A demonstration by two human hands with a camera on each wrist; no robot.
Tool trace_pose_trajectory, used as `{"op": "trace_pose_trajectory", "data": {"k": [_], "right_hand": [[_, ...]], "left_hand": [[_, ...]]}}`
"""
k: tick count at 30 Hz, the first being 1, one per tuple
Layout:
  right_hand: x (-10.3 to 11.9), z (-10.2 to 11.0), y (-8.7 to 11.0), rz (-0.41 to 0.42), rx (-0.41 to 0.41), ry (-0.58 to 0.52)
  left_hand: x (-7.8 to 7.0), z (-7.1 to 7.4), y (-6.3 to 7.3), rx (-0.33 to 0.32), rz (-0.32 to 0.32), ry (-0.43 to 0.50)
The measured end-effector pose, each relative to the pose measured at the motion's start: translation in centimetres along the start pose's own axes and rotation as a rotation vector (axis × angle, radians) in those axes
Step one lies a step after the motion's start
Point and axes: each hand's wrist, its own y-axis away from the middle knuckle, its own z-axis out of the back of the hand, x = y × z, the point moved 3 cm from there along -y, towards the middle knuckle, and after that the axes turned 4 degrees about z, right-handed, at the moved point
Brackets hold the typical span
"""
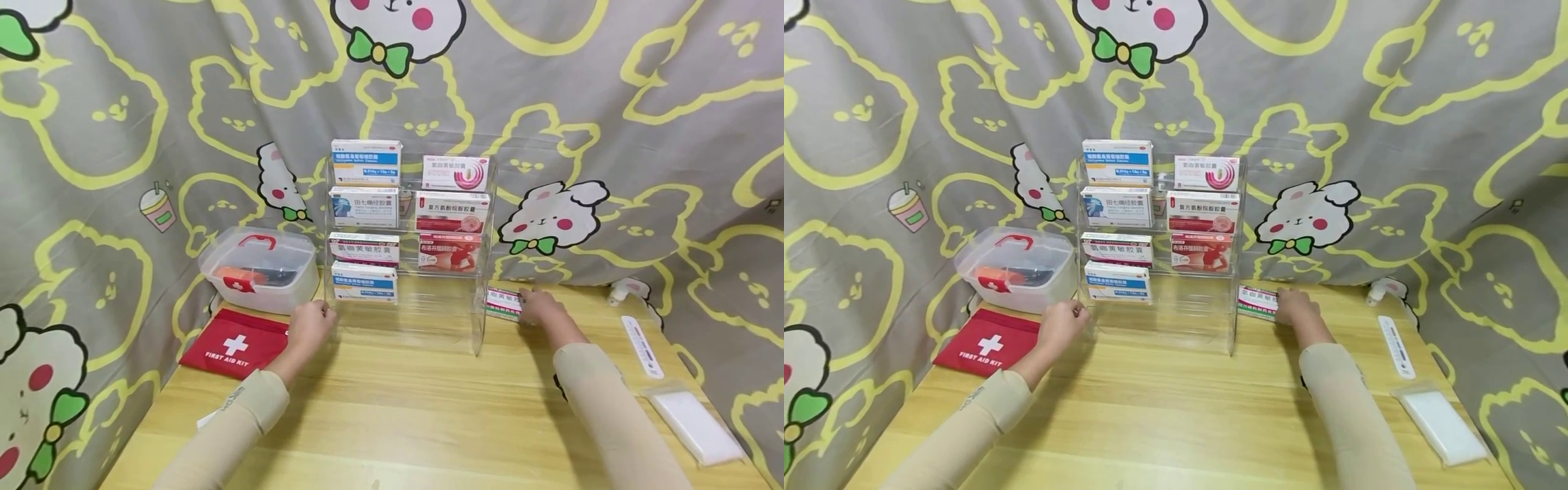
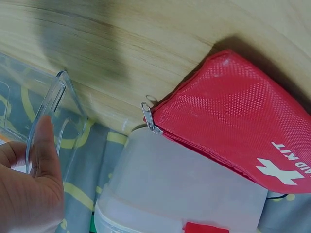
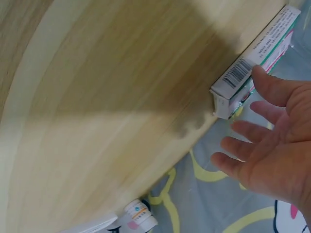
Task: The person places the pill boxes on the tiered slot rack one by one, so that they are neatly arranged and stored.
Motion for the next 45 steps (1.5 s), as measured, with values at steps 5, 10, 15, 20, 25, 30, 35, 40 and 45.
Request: {"op": "trace_pose_trajectory", "data": {"k": [5, 10, 15, 20, 25, 30, 35, 40, 45], "right_hand": [[-0.3, 0.1, 0.1, -0.026, -0.011, 0.021], [-0.9, 0.6, 0.2, -0.005, -0.088, -0.025], [-2.2, 0.9, 1.2, 0.095, -0.152, -0.130], [-3.4, 1.7, 3.3, 0.229, -0.196, -0.242], [-4.1, 3.7, 5.3, 0.212, -0.290, -0.355], [-4.0, 6.0, 7.0, 0.195, -0.438, -0.521], [-3.3, 7.7, 8.4, 0.211, -0.526, -0.655], [-2.1, 9.1, 9.5, 0.268, -0.516, -0.737], [-1.2, 10.8, 10.3, 0.308, -0.533, -0.765]], "left_hand": [[-0.1, 0.1, 0.1, -0.004, -0.004, 0.006], [0.1, 0.2, 0.1, -0.012, 0.003, 0.007], [0.1, 0.1, 0.1, -0.004, -0.005, -0.003], [0.3, -0.1, 0.1, 0.006, 0.005, 0.000], [0.5, -0.3, 0.1, 0.020, 0.014, 0.000], [0.3, -0.1, 0.0, 0.016, 0.007, 0.003], [0.2, 0.1, 0.0, 0.022, 0.007, 0.008], [0.3, 0.1, 0.2, 0.024, 0.010, 0.004], [0.1, 0.2, 0.2, 0.023, 0.009, 0.003]]}}
